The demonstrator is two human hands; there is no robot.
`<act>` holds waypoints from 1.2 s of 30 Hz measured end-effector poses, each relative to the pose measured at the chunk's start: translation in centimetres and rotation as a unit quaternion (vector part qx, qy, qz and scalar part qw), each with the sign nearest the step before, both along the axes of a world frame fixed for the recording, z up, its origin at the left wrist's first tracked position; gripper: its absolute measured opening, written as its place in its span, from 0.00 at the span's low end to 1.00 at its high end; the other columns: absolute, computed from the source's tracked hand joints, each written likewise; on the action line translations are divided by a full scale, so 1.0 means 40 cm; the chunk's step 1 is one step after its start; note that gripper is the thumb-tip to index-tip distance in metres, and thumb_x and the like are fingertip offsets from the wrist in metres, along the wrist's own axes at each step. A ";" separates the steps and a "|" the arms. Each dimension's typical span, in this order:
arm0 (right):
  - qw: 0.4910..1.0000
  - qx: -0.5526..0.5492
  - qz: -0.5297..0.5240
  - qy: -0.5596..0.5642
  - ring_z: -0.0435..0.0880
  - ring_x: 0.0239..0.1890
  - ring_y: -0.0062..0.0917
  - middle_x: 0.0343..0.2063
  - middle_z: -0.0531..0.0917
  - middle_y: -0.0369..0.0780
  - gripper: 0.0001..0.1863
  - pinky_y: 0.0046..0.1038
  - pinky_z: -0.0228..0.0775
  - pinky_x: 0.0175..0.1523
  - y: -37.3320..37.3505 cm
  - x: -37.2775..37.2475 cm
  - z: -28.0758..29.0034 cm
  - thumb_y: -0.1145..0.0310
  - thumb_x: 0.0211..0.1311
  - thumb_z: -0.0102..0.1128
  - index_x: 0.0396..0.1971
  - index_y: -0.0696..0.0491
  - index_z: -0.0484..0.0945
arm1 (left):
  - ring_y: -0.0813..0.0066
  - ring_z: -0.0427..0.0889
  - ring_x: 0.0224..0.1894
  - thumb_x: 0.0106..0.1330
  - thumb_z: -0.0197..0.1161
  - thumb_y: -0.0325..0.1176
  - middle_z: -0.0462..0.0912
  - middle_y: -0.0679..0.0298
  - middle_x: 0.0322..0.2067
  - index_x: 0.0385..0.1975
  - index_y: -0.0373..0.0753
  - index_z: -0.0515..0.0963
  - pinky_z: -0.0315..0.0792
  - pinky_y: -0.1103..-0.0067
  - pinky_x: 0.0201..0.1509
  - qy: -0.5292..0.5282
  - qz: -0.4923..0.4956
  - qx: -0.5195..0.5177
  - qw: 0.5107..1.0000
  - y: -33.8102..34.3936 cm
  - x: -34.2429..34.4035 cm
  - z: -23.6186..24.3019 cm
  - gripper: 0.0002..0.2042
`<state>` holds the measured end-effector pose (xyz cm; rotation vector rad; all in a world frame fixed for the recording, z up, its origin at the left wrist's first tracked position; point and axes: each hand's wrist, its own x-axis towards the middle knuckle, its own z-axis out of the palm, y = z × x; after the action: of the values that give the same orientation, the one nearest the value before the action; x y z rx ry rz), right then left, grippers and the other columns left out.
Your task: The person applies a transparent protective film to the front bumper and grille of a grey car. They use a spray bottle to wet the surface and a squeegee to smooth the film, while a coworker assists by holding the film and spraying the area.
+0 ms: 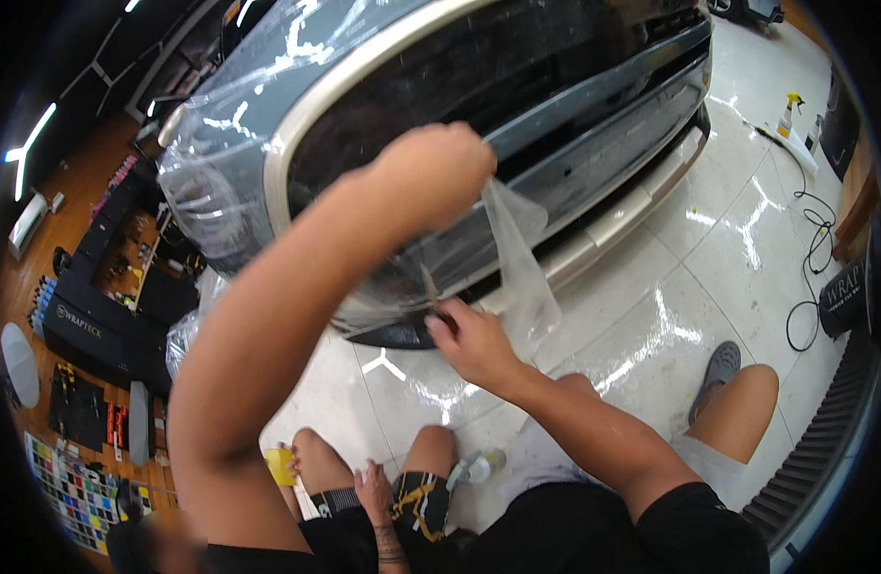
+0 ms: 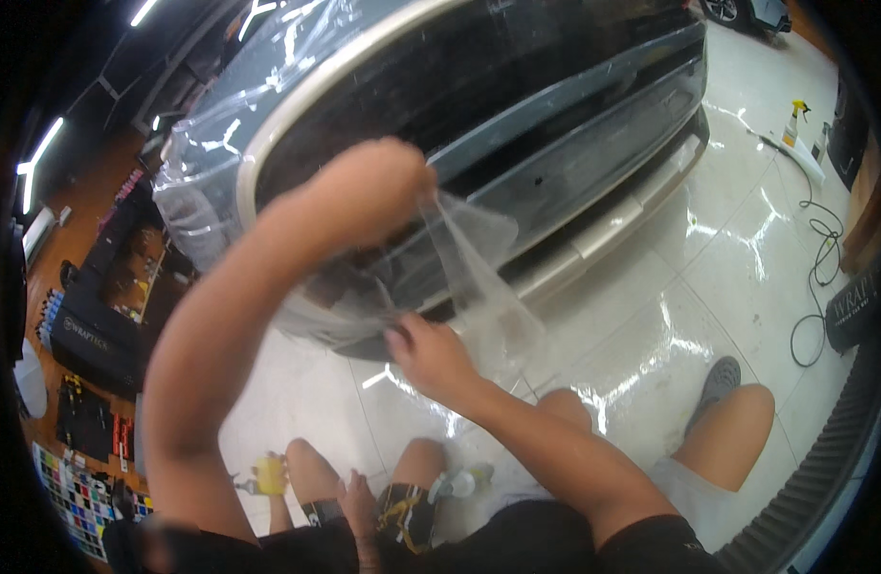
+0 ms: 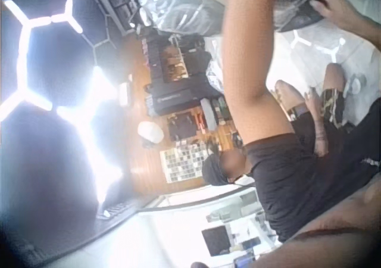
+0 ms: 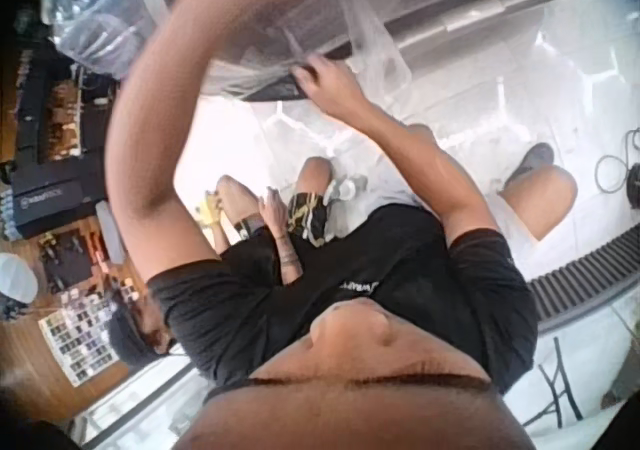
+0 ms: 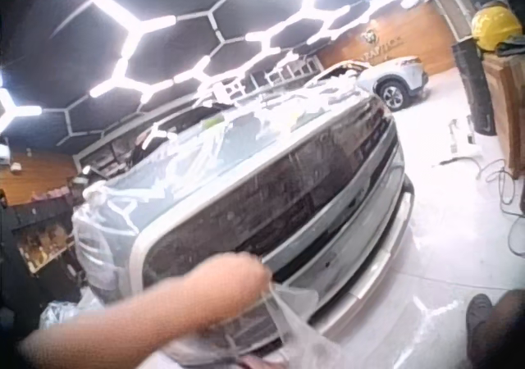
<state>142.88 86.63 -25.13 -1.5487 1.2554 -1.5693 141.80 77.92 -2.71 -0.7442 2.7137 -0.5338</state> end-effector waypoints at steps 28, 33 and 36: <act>0.991 0.015 -0.037 -0.131 0.80 0.16 0.30 0.15 0.78 0.43 0.12 0.31 0.70 0.25 -0.147 0.086 0.174 0.67 0.62 0.58 0.24 0.59 0.70 | 0.47 0.79 0.29 0.59 0.58 0.30 0.79 0.45 0.25 0.28 0.29 0.81 0.74 0.68 0.36 0.005 -0.113 -0.036 0.993 0.045 0.001 -0.026 0.09; 0.995 -0.006 -0.059 -0.085 0.79 0.19 0.39 0.15 0.78 0.47 0.13 0.35 0.69 0.28 -0.142 0.076 0.160 0.67 0.62 0.57 0.23 0.59 0.68 | 0.47 0.79 0.29 0.59 0.59 0.30 0.79 0.45 0.25 0.28 0.29 0.81 0.74 0.68 0.36 0.002 -0.131 -0.054 0.990 0.047 0.000 -0.037 0.09; 0.996 -0.002 -0.053 -0.065 0.78 0.22 0.44 0.17 0.78 0.48 0.12 0.38 0.68 0.30 -0.136 0.070 0.151 0.68 0.61 0.57 0.24 0.59 0.68 | 0.48 0.79 0.29 0.59 0.59 0.30 0.79 0.45 0.25 0.28 0.29 0.81 0.74 0.68 0.36 0.000 -0.129 -0.056 0.990 0.048 0.001 -0.039 0.09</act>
<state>145.68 81.18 -19.10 -1.3773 1.2801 -1.7129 141.84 79.83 -4.26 -0.4187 2.8169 -0.7497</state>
